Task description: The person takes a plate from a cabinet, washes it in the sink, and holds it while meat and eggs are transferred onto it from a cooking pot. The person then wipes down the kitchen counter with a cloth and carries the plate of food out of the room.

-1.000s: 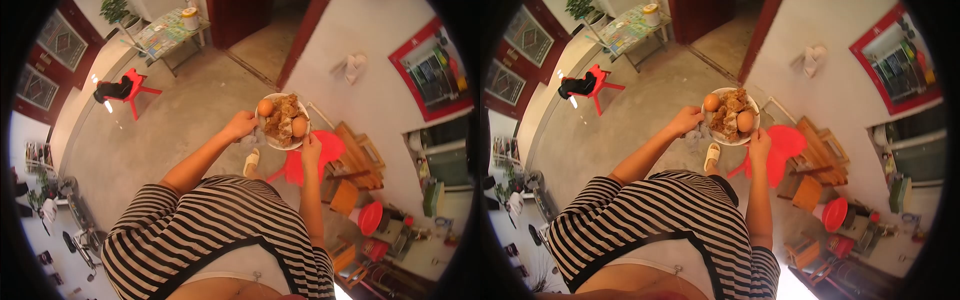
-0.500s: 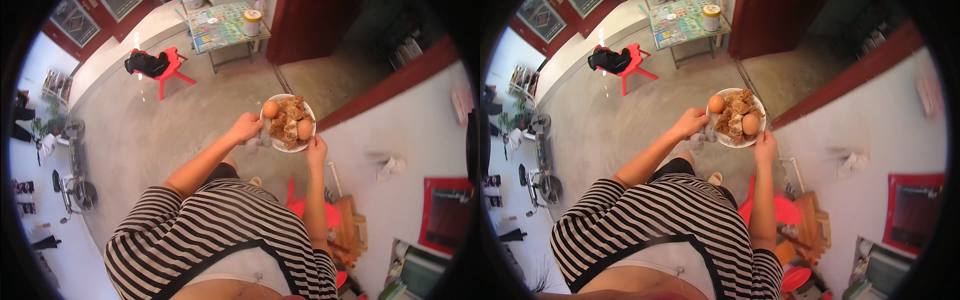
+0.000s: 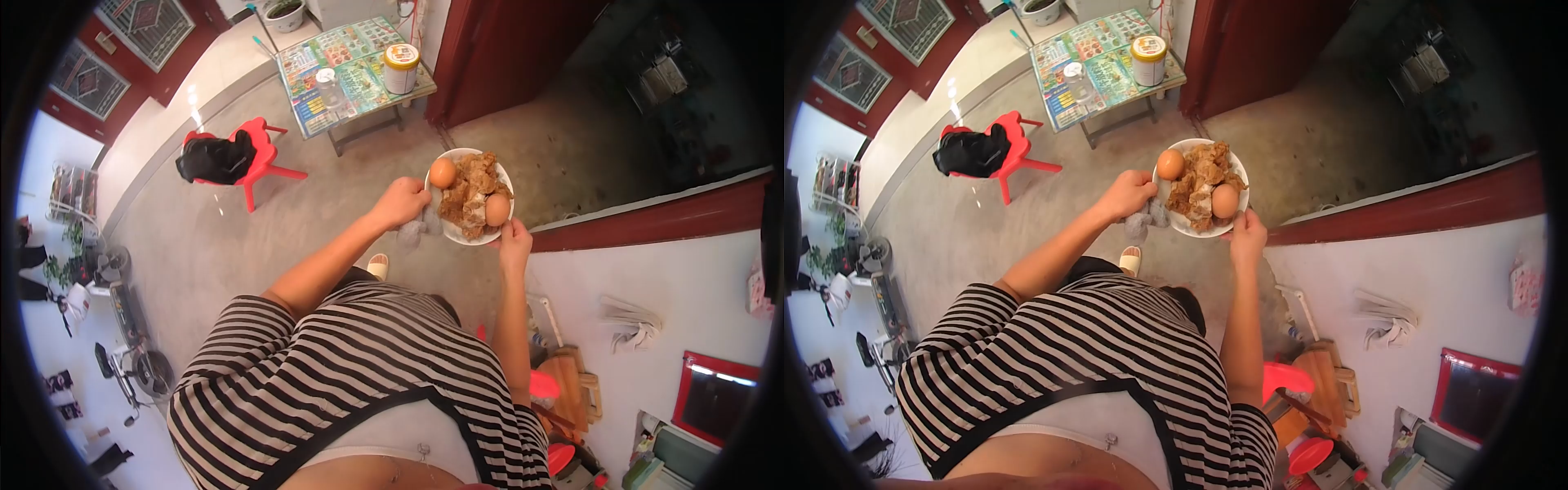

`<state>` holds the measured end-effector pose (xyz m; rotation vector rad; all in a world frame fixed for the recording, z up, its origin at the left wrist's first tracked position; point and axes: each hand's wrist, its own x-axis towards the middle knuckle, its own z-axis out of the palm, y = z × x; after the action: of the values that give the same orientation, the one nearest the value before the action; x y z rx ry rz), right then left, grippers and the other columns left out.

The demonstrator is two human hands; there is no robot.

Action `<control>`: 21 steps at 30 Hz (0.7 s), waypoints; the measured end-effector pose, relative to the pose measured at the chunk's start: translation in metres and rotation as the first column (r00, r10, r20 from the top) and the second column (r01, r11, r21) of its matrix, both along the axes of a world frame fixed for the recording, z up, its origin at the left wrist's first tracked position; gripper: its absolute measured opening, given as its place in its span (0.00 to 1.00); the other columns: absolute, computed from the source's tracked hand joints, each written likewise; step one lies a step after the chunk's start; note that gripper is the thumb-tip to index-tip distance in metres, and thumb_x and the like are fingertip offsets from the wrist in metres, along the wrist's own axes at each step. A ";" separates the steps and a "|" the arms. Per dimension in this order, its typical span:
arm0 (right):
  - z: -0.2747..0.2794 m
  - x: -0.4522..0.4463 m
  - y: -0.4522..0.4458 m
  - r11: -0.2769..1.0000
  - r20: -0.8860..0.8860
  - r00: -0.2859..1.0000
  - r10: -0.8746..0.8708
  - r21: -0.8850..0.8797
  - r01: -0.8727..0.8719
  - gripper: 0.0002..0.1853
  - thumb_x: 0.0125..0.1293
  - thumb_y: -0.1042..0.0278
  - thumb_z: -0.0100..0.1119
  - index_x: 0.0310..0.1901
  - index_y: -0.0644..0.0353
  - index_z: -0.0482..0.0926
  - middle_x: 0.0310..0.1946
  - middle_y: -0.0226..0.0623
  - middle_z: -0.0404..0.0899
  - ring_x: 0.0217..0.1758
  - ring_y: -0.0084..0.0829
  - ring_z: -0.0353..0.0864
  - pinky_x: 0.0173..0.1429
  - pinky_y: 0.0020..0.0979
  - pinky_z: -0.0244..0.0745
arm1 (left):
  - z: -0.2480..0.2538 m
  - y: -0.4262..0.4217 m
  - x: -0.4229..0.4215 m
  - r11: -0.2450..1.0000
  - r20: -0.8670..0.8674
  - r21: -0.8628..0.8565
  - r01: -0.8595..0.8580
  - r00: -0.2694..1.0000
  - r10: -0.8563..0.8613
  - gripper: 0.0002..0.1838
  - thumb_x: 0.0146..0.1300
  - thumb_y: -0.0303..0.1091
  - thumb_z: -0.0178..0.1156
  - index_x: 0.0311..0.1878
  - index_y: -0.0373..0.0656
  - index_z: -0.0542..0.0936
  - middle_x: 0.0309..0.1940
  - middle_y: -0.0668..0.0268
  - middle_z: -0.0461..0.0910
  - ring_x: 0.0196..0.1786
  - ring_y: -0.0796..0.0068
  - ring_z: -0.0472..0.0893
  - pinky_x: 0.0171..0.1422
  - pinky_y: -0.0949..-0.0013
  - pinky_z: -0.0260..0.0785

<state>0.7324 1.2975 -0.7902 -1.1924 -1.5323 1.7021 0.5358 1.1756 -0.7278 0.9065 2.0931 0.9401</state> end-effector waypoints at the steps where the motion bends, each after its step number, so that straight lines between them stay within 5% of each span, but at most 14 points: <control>1: 0.000 -0.005 0.006 1.000 0.006 1.000 -0.014 -0.008 0.014 0.12 0.63 0.70 0.43 0.38 0.69 0.74 0.28 0.34 0.76 0.26 0.22 0.76 0.26 0.23 0.75 | 0.002 0.010 -0.007 0.999 -0.006 -0.019 0.032 0.999 -0.033 0.14 0.49 0.33 0.49 0.33 0.30 0.76 0.21 0.56 0.76 0.26 0.69 0.76 0.33 0.67 0.67; 15: -0.032 -0.023 0.180 0.965 -0.040 0.965 -0.260 -0.036 0.259 0.12 0.61 0.71 0.43 0.40 0.72 0.73 0.27 0.38 0.75 0.23 0.24 0.76 0.24 0.23 0.76 | -0.021 0.228 -0.043 0.974 0.009 0.006 0.225 0.974 -0.225 0.14 0.48 0.34 0.49 0.29 0.31 0.76 0.22 0.49 0.75 0.27 0.59 0.77 0.35 0.63 0.67; 21: -0.041 0.027 0.312 0.944 -0.050 0.942 -0.331 -0.003 0.331 0.13 0.63 0.70 0.42 0.41 0.71 0.73 0.28 0.36 0.76 0.24 0.23 0.76 0.24 0.22 0.75 | -0.025 0.380 0.001 0.952 0.059 -0.030 0.304 0.951 -0.302 0.15 0.48 0.34 0.50 0.31 0.30 0.76 0.22 0.54 0.76 0.25 0.66 0.76 0.32 0.66 0.66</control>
<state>0.7593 1.6092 -0.8315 -1.3103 -1.2235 1.4909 0.5371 1.5560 -0.7527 1.1306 1.8518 0.7508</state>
